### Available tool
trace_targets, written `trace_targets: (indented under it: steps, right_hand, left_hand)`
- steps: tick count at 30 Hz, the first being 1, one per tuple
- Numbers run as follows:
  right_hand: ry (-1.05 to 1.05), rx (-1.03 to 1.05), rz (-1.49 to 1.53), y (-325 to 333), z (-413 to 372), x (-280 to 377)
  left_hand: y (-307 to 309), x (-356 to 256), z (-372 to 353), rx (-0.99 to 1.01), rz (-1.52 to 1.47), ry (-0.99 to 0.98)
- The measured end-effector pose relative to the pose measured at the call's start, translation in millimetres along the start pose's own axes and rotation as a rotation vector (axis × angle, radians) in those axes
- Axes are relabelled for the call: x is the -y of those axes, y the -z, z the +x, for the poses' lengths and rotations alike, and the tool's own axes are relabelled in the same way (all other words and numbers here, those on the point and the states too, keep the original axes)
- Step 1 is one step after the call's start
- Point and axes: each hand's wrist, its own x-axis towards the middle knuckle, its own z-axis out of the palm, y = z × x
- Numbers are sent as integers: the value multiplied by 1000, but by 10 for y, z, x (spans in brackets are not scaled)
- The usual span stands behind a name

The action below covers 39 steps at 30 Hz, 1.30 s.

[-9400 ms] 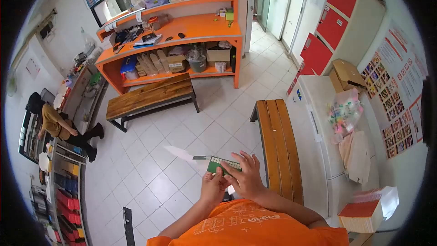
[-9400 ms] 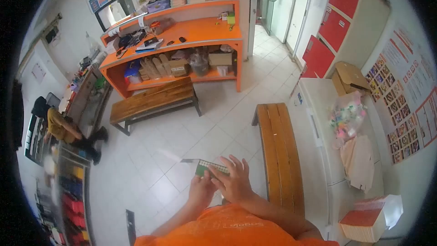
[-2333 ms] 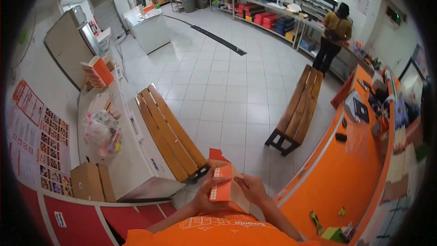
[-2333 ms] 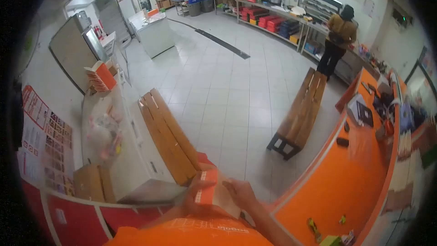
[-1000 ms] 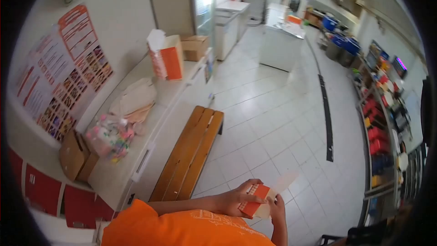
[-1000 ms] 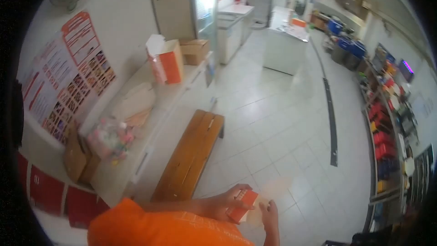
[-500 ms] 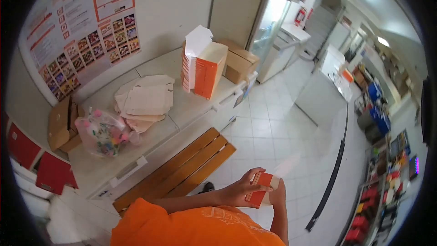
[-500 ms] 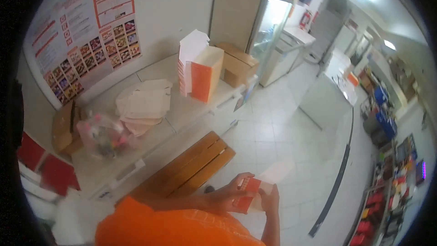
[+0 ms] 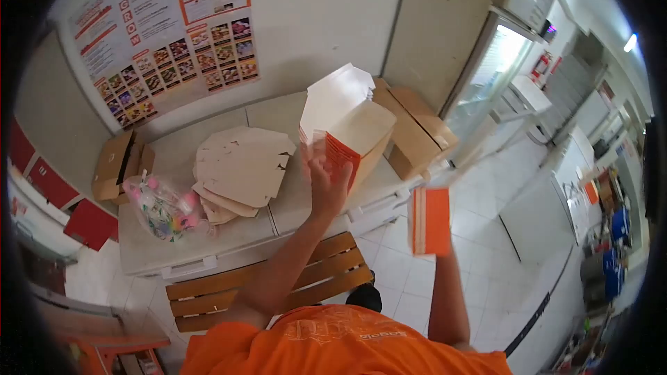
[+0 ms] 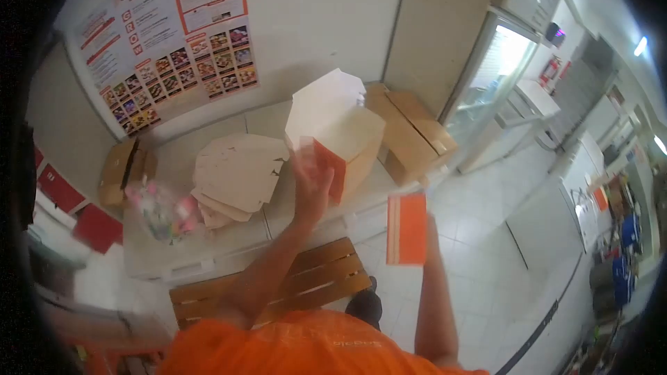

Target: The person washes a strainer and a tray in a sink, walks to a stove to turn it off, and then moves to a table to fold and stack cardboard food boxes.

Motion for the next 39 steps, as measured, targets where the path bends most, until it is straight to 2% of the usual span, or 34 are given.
trace_targets:
  steps: [1,2,3,4,5,6,8,9,11,12,15,17,22,24,25,27,29,30,32,37,39]
  right_hand:
    - [-124,25,193,-123,366,315]
    - [164,171,-426,-251,754,570]
    - [483,319,-1036,-361,1126,795]
    - [546,279,-1153,-510,1391,930]
    - [608,229,-1262,-689,1628,986]
    - [618,256,-1238,-834,1920,1034]
    - [480,369,-1251,-1046,2401,1094]
    - [478,382,-1238,-1136,2555,1104]
    - [333,452,-1401,-1293,2768,1071]
    - [386,465,-1349,-1264,2947,918]
    - [431,467,-1366,-1196,3080,881]
    - [394,454,-1380,-1202,3062,934]
    - [304,456,-1339,-1210,3222,891]
    - [386,389,-1427,-1251,3206,895]
    - [396,388,-1431,-1243,3204,893]
    - [478,467,-1706,-1208,3217,888]
    - [461,520,-1759,-1191,3231,876]
    - [440,571,-1803,-1189,3248,866]
    - [454,554,-1831,-1183,3296,795]
    - [478,552,-1967,-1282,3264,760]
    - [542,468,-1829,-1234,3306,687]
  left_hand:
    - [-152,23,121,-75,-16,-65]
    - [-198,168,183,-102,9,-65]
    - [-246,390,279,-82,181,-77]
    - [-270,500,397,-65,352,-87]
    - [-256,499,465,-95,378,-88]
    - [-243,485,494,-46,338,-16]
    - [-204,331,595,22,245,137]
    - [-183,315,681,14,260,140]
    - [-126,321,789,90,142,292]
    - [-112,332,830,71,149,299]
    - [-63,292,852,104,183,304]
    - [-76,185,857,148,362,159]
    - [-49,99,826,147,316,131]
    - [-16,101,841,143,287,127]
    - [5,158,857,138,367,109]
    - [43,296,899,127,443,87]
    - [45,325,934,141,479,-40]
    - [36,274,935,132,472,-37]
    - [25,160,943,147,408,123]
    - [58,291,940,137,458,55]
    - [37,173,921,127,488,49]
